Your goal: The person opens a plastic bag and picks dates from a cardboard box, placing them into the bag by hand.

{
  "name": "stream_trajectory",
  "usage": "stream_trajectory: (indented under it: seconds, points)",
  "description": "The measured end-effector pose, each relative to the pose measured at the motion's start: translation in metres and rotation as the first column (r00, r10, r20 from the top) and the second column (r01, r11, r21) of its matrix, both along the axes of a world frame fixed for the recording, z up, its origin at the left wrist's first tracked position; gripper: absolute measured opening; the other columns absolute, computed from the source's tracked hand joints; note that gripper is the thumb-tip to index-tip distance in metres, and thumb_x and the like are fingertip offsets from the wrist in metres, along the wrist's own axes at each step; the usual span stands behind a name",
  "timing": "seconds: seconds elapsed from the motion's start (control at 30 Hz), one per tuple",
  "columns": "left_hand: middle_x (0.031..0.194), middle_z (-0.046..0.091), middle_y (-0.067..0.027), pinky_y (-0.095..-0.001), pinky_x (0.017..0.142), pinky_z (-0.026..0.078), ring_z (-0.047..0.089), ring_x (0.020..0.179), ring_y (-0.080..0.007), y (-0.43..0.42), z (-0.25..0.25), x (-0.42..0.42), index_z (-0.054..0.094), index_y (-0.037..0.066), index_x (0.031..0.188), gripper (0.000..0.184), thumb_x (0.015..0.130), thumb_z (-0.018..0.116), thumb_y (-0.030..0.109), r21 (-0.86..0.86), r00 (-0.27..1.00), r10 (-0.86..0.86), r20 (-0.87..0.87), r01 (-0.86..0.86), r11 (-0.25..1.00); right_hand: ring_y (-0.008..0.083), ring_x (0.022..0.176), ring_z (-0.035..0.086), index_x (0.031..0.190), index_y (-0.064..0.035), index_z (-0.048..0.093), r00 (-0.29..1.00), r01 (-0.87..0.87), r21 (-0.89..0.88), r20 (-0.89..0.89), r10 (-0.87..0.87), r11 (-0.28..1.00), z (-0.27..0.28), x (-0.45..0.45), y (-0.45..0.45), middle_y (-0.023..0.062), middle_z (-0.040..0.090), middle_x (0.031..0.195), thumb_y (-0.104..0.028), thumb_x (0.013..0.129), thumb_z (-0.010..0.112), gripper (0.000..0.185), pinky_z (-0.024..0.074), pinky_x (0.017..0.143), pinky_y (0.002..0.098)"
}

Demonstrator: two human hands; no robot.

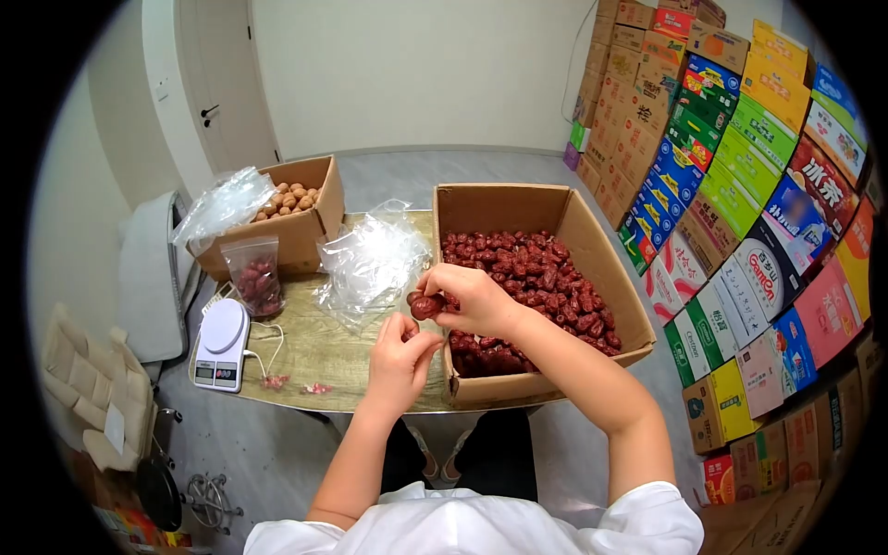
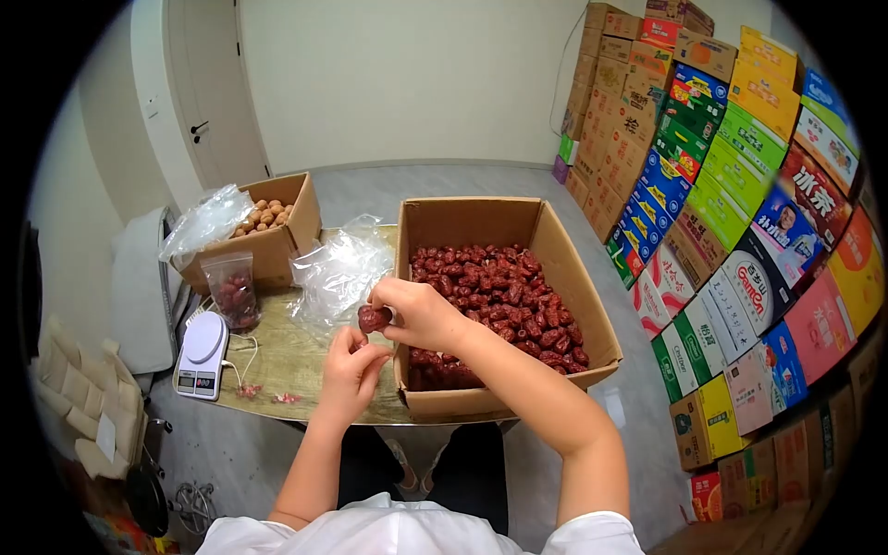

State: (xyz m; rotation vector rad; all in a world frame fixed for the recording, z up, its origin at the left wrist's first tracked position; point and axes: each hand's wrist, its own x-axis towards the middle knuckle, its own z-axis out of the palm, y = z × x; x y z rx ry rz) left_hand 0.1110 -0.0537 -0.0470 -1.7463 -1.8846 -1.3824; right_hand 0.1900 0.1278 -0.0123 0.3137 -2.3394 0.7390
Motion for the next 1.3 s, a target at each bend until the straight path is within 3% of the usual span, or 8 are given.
stream_trajectory:
  seconds: [0.13,0.23,0.4,0.53,0.6,0.8,1.0,1.3]
  points:
    - [0.082,0.046,-0.0087,-0.0372,0.065,0.044,0.051,0.076,-0.0268,-0.001,0.004,0.002,0.069,0.009,0.088,0.011,0.078,0.073,0.005,0.011,1.000,-0.006,0.015,0.006,1.000,0.0278,0.100,0.063,0.101,-0.0058,0.062,0.998,0.023,0.129,0.048,-0.030,0.991,0.006,0.005,0.000,0.0107,0.066,0.104,-0.005,0.071,0.077,0.034,0.0474,0.091,0.0401]
    - [0.082,0.046,-0.0090,-0.0368,0.065,0.044,0.051,0.077,-0.0266,-0.006,0.004,0.001,0.069,0.008,0.088,0.012,0.078,0.072,0.003,0.004,0.999,-0.004,0.044,0.003,1.000,0.0273,0.101,0.061,0.107,-0.0074,0.064,0.999,0.035,0.096,-0.026,-0.033,0.995,0.010,0.007,0.007,0.0095,0.066,0.106,-0.012,0.074,0.077,0.036,0.0424,0.097,0.0419]
    - [0.082,0.045,-0.0089,-0.0349,0.065,0.042,0.049,0.076,-0.0257,-0.012,0.005,-0.005,0.070,0.006,0.088,0.014,0.076,0.071,-0.001,0.013,0.998,0.023,0.062,-0.024,1.000,0.0293,0.089,0.061,0.091,-0.0030,0.063,0.962,0.269,-0.058,-0.026,-0.271,0.961,0.006,0.008,0.026,0.0124,0.065,0.092,-0.016,0.079,0.072,0.019,0.0494,0.080,0.0397]
    - [0.082,0.045,-0.0087,-0.0346,0.065,0.042,0.049,0.076,-0.0252,-0.017,0.003,-0.008,0.070,0.007,0.089,0.014,0.077,0.072,-0.001,0.020,0.995,0.029,0.091,-0.031,0.999,0.0322,0.088,0.064,0.091,-0.0021,0.064,0.894,0.371,-0.032,0.283,-0.348,0.928,-0.012,0.012,0.039,0.0138,0.066,0.092,-0.017,0.079,0.072,0.021,0.0513,0.078,0.0421]
    - [0.084,0.043,-0.0080,-0.0312,0.064,0.040,0.047,0.076,-0.0225,-0.019,0.001,-0.010,0.069,0.005,0.090,0.014,0.080,0.067,-0.004,0.036,0.997,0.027,0.078,-0.030,0.999,0.0333,0.092,0.066,0.093,-0.0030,0.067,0.808,0.343,0.142,0.460,-0.368,0.929,-0.022,0.012,0.044,0.0154,0.069,0.093,-0.017,0.078,0.072,0.022,0.0528,0.080,0.0427]
    - [0.084,0.043,-0.0081,-0.0315,0.065,0.040,0.047,0.076,-0.0230,-0.022,0.002,-0.011,0.069,0.005,0.090,0.014,0.079,0.068,-0.004,0.027,0.996,0.041,0.079,-0.043,0.999,0.0311,0.091,0.067,0.104,-0.0040,0.066,0.587,0.077,0.146,0.793,-0.163,0.986,-0.034,0.011,0.042,0.0138,0.069,0.096,-0.015,0.076,0.077,0.032,0.0523,0.080,0.0407]
    - [0.084,0.044,-0.0084,-0.0314,0.065,0.040,0.047,0.077,-0.0230,-0.023,0.002,-0.010,0.069,0.005,0.089,0.015,0.078,0.068,-0.005,0.019,0.996,0.038,0.086,-0.040,0.999,0.0305,0.100,0.065,0.126,-0.0070,0.059,0.421,0.001,0.089,0.904,-0.082,0.996,-0.038,0.014,0.038,0.0140,0.067,0.107,-0.018,0.077,0.080,0.054,0.0508,0.089,0.0399]
    - [0.084,0.046,-0.0098,-0.0359,0.066,0.042,0.049,0.076,-0.0264,-0.021,0.001,-0.009,0.069,0.006,0.090,0.014,0.077,0.073,0.002,-0.014,0.996,0.062,0.068,-0.061,0.998,0.0337,0.108,0.059,0.133,-0.0084,0.055,0.341,-0.088,0.019,0.940,0.013,0.996,-0.046,0.008,0.036,0.0165,0.060,0.116,-0.022,0.074,0.083,0.067,0.0479,0.094,0.0409]
